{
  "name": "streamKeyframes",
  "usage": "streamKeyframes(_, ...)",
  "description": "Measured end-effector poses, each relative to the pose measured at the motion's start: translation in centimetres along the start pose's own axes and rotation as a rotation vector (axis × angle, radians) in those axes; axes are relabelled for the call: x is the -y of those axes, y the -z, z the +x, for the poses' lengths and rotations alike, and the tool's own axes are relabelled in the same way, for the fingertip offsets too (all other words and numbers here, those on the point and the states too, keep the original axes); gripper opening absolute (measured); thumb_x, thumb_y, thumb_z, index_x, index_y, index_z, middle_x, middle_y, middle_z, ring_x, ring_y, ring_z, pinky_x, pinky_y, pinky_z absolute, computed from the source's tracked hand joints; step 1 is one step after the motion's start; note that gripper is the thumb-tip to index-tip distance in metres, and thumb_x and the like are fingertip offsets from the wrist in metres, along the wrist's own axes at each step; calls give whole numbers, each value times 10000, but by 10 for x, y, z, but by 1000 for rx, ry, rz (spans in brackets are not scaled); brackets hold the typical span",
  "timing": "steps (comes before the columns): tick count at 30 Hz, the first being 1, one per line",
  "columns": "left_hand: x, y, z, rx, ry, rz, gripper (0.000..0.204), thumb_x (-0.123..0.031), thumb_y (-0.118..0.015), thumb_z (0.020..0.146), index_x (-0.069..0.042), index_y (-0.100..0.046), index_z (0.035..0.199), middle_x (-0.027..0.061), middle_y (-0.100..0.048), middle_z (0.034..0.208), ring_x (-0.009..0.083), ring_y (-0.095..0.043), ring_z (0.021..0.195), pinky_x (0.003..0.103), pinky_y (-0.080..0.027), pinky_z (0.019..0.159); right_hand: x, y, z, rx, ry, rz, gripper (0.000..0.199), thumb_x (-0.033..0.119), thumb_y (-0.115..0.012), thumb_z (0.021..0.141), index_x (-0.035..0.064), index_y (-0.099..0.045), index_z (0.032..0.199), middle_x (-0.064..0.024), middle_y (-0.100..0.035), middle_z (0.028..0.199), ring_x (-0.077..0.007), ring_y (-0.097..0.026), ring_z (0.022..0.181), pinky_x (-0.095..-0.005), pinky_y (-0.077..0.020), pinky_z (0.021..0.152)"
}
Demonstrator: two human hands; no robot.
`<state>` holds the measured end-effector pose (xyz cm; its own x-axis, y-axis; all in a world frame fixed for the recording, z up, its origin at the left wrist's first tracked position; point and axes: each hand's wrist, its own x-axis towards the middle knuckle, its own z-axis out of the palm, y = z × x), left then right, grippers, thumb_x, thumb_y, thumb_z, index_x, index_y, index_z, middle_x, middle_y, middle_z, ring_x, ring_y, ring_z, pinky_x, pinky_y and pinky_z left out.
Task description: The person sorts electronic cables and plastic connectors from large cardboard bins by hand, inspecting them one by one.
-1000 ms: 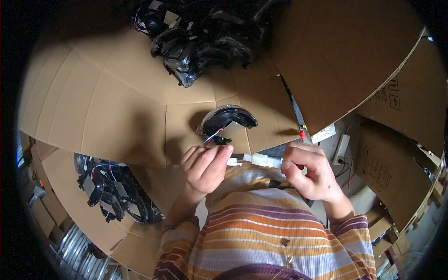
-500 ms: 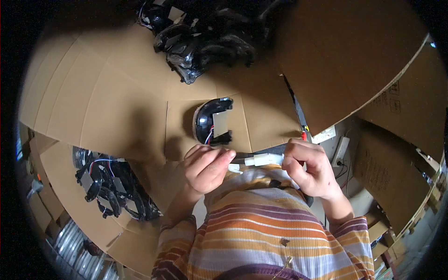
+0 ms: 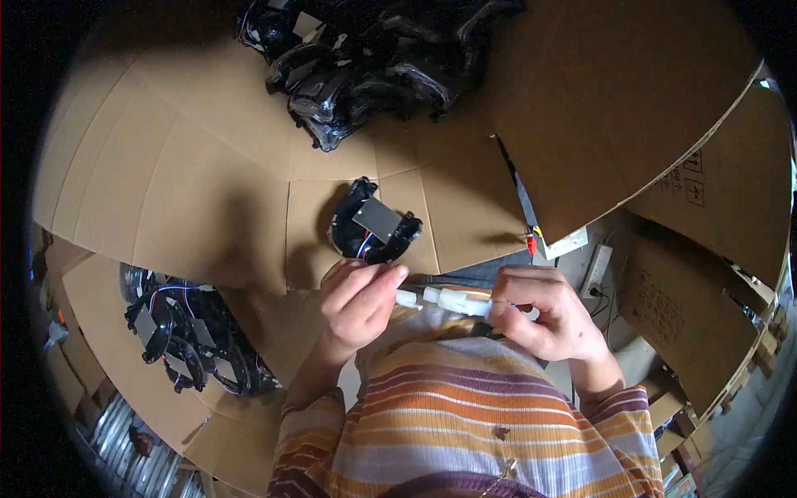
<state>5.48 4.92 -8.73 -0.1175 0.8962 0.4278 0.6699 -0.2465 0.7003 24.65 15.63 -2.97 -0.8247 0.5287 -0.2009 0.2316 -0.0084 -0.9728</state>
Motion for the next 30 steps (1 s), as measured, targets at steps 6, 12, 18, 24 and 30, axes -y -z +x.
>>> streamKeyframes(6,1,8,9,235,162,-209,271,64,-586,594,3,-591,858,77,-541,679,180,-492,536,263,-398,496,-5,-9,2,-26,61,-104,71,69,-505,690,4,-491,665,-111,-484,633,-262,-493,582,-327,-390,519)
streamKeyframes(12,4,9,5,240,151,-170,266,47,-601,598,-1,-588,859,69,-553,681,173,-521,563,272,-408,498,-9,-12,9,-171,21,-154,92,53,-489,697,-10,-478,631,-90,-458,593,-214,-450,537,-295,-353,492)
streamKeyframes(18,1,13,9,313,143,-178,286,98,-575,575,21,-589,850,110,-559,738,210,-528,606,286,-412,537,-10,-9,13,-136,4,-201,91,62,-500,706,-4,-489,645,-109,-463,596,-265,-471,551,-329,-372,506)
streamKeyframes(24,0,13,12,301,171,-156,289,109,-558,587,27,-583,862,114,-557,751,215,-532,630,286,-420,558,-10,-10,12,-117,-4,-209,93,77,-504,723,-9,-506,685,-118,-481,625,-261,-487,570,-323,-385,513)
streamKeyframes(30,-7,50,9,152,347,6,197,15,-537,652,-10,-589,840,68,-544,678,177,-509,553,261,-400,504,-7,2,8,-92,18,-141,99,76,-506,743,-18,-539,739,-106,-492,617,-233,-485,560,-303,-376,509)
